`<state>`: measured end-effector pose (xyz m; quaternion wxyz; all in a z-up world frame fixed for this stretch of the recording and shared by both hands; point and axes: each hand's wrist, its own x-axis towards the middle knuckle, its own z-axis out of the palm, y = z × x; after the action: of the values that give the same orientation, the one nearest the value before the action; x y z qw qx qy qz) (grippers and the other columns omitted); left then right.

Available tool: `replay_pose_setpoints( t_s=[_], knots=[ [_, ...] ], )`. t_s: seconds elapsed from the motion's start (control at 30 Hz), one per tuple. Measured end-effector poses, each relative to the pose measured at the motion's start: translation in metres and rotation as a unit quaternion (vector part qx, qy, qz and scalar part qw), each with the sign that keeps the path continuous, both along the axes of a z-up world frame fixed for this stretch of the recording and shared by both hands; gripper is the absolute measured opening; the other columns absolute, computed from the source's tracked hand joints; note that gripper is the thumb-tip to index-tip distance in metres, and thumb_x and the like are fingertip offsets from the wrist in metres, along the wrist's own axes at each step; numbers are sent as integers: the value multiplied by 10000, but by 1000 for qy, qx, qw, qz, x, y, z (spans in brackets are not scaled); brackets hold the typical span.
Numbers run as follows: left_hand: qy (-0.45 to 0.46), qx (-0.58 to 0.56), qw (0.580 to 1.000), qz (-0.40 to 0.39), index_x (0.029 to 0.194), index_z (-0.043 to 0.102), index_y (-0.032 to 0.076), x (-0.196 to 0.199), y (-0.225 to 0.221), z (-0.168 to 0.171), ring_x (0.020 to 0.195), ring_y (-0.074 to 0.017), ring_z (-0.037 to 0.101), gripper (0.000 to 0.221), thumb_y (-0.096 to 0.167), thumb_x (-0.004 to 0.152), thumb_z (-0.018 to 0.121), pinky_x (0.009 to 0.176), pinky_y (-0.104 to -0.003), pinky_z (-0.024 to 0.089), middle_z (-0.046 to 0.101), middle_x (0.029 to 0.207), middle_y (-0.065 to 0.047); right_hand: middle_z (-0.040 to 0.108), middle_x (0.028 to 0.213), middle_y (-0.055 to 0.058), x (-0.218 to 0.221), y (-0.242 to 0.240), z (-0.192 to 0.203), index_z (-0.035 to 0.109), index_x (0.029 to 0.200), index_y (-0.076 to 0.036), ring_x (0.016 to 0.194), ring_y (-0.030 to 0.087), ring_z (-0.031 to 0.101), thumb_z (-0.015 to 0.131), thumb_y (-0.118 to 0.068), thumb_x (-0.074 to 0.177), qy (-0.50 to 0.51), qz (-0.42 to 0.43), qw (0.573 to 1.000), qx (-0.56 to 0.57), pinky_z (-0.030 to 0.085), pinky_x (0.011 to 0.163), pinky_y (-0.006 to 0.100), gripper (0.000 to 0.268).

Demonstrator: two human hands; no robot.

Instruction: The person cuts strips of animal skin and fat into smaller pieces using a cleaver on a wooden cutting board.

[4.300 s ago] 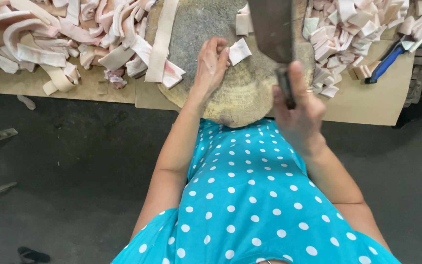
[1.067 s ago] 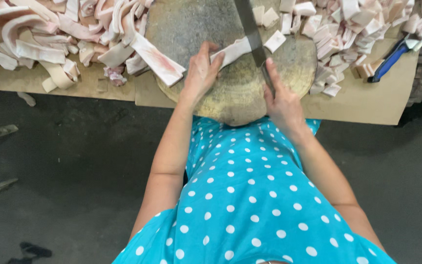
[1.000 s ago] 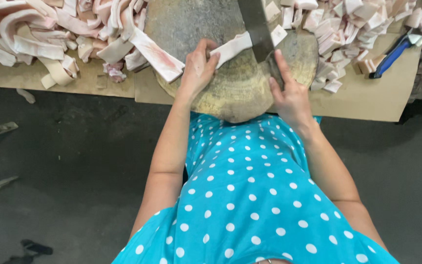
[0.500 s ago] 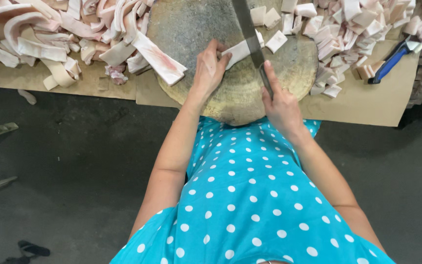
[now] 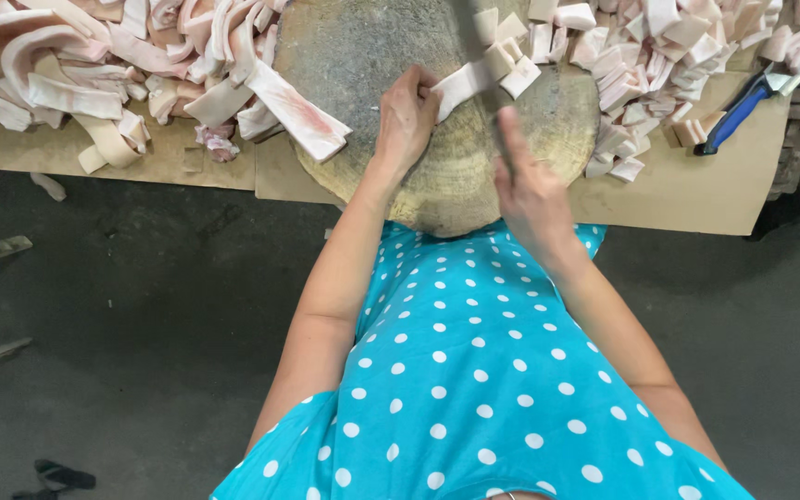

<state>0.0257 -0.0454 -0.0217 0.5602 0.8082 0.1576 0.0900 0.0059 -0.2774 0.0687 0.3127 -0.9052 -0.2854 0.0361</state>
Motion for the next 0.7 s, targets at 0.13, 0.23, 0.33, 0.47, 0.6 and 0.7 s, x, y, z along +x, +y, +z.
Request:
replay_pose_setpoints(
  t_s=[0.13,0.23,0.33,0.47,0.6,0.7],
  knots=[
    [-75,94,993,1,1010,649,-20,-2,-1,-14,777,-241,679,127,53,913,687,704,-399,545,680,869,-165,718,1223,299,13,-2,3,325,1634,-193,977,371,734,632,-115,1092,-3,38,996,76,585,830,406,628],
    [-60,62,996,-9,1026,638,-21,6,-3,-8,750,-203,691,125,77,947,645,644,-353,572,674,905,-134,745,1177,266,11,-8,34,384,1625,-165,701,279,735,635,-104,1074,119,-46,990,65,577,683,391,608],
    [2,-22,1000,-10,1058,624,-45,6,-10,9,720,-172,706,168,96,968,607,558,-291,612,634,973,-122,734,1175,234,4,-18,63,307,1644,-153,936,284,778,625,-66,1178,-43,4,992,122,603,820,354,570],
    [-12,-62,998,4,1139,609,-58,7,-5,20,696,-163,711,213,100,999,579,561,-287,622,593,1033,-137,703,1042,236,-7,-14,54,232,1695,-149,838,310,719,634,-42,1144,-84,12,987,138,573,778,383,691],
    [-14,-20,999,25,1085,626,-55,3,-2,6,676,-227,724,163,82,997,616,608,-363,576,642,983,-167,670,859,255,-6,13,5,275,1677,-170,739,394,675,654,-88,1081,18,13,1000,9,533,714,474,711],
    [-122,148,981,-1,1055,628,-9,4,-6,-10,854,-363,686,159,57,929,700,759,-441,543,675,924,-186,673,817,241,5,13,-7,277,1690,-168,711,382,652,638,-111,1067,47,29,998,-8,512,683,480,722]
  ],
)
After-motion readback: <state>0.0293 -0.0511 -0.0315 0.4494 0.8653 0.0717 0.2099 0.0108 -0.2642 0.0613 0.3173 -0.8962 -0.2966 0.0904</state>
